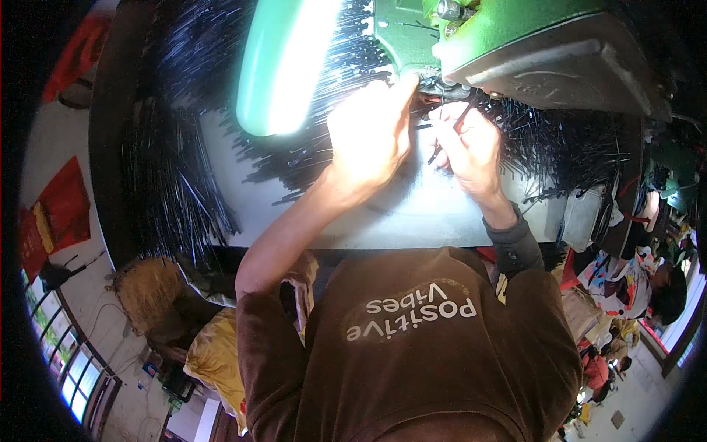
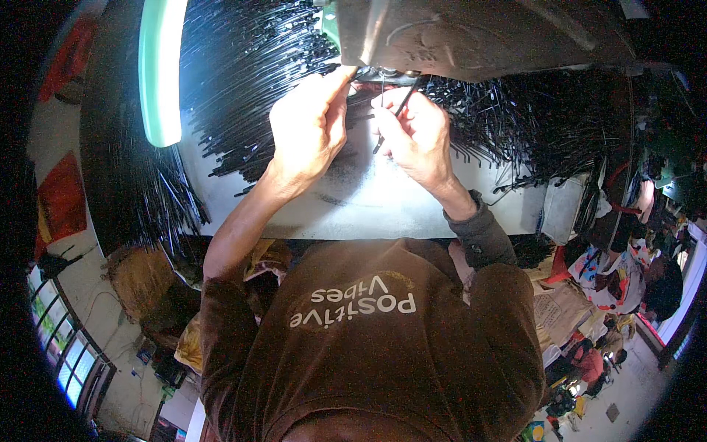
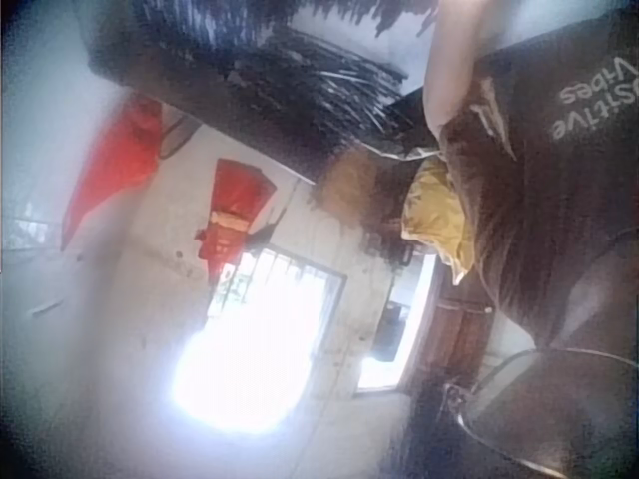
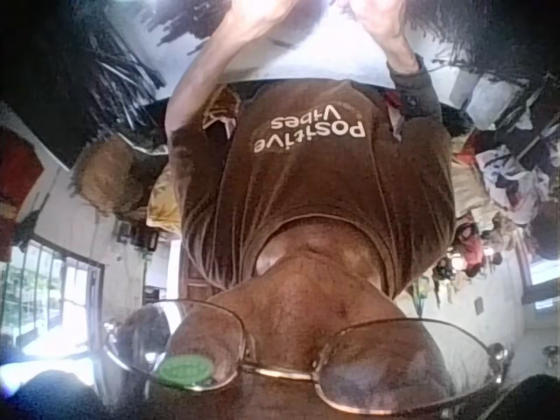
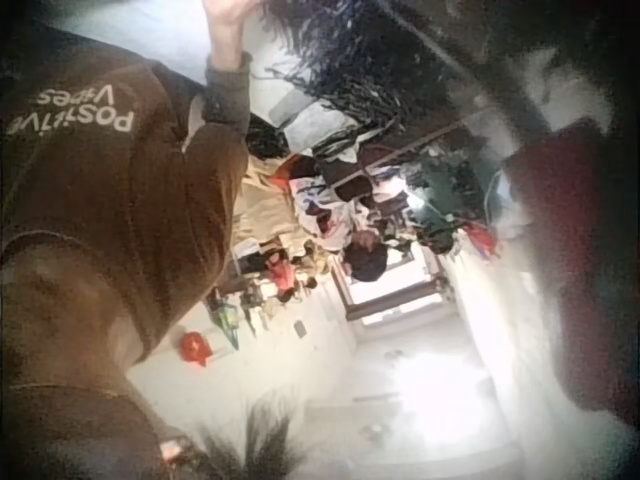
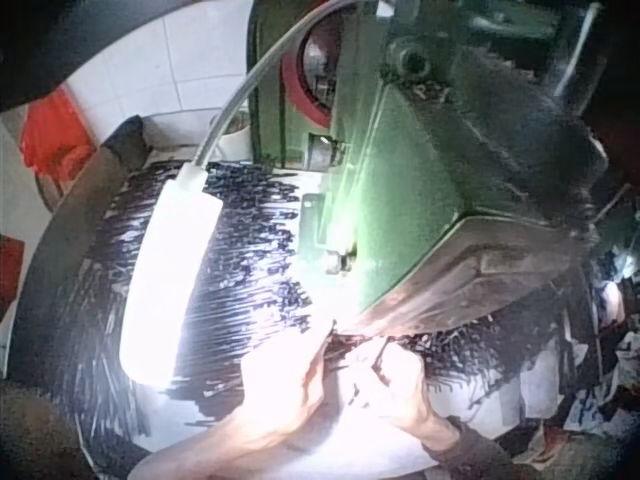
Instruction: The person assembles umbrella ribs by feeding thin metal rods into a tabletop machine to attach small metal components to the tips.
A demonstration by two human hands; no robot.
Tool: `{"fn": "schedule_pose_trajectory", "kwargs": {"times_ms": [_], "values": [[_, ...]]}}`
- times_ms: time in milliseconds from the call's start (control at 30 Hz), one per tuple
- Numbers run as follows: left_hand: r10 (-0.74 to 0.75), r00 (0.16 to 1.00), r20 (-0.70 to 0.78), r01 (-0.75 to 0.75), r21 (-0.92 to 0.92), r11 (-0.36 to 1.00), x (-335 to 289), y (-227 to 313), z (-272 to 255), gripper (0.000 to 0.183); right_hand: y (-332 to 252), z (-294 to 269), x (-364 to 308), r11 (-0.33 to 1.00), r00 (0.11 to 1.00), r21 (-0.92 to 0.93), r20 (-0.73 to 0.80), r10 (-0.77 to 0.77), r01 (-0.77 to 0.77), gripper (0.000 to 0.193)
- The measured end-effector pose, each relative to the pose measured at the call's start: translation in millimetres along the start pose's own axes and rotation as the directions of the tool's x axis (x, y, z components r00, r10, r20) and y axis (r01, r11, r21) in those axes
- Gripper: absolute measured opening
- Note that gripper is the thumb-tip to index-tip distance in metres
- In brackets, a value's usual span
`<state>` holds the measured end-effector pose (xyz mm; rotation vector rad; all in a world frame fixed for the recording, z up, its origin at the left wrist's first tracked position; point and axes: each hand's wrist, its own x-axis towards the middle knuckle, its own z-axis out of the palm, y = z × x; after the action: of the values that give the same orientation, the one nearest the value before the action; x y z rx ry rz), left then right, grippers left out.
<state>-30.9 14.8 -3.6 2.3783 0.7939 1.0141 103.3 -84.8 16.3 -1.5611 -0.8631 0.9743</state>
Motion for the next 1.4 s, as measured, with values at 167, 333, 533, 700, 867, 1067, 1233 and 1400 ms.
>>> {"fn": "schedule_pose_trajectory", "kwargs": {"times_ms": [167,333,533,700,867,1067,1233,1400], "values": [[0.159,0.987,-0.03,-0.158,0.041,0.987,1.2,1.7,-1.3,0.047,-4.6,-0.3,0.6,0.998,1.0,0.063,-0.01,0.025,-0.024,0.012],[0.182,0.974,-0.133,-0.184,-0.004,0.983,12.7,3.3,5.0,0.028,-3.4,-6.5,4.3,0.999,0.999,0.045,-0.031,-0.005,0.007,0.012],[0.169,0.982,-0.084,-0.168,0.022,0.986,15.5,7.1,4.9,0.022,0.4,-10.0,6.0,0.997,0.999,0.08,-0.041,0.007,-0.003,0.01],[0.216,0.976,0.023,-0.217,0.184,0.959,15.6,7.7,-1.1,0.022,3.5,-7.5,5.7,0.999,0.995,0.005,-0.085,-0.05,0.05,0.009],[0.232,0.955,0.187,-0.278,0.284,0.918,17.1,15.4,-8.4,0.031,2.6,-12.6,4.7,0.995,0.999,0.09,-0.031,0.036,-0.033,0.011],[0.037,0.972,0.233,0.006,-0.181,0.984,-5.2,11.5,-23.6,0.023,2.6,-0.5,-2.2,0.922,0.997,0.381,0.053,0.057,-0.074,0.027],[-0.35,0.594,0.724,0.793,-0.455,0.405,1.9,-0.3,-50.2,0.015,1.0,3.1,-2.7,0.93,0.992,0.366,0.125,-0.025,-0.023,0.029],[-0.213,0.526,0.823,0.849,-0.496,0.182,-0.4,-14.0,-60.7,0.019,6.3,12.9,3.5,0.854,0.991,0.512,0.132,0.029,-0.093,0.03]]}}
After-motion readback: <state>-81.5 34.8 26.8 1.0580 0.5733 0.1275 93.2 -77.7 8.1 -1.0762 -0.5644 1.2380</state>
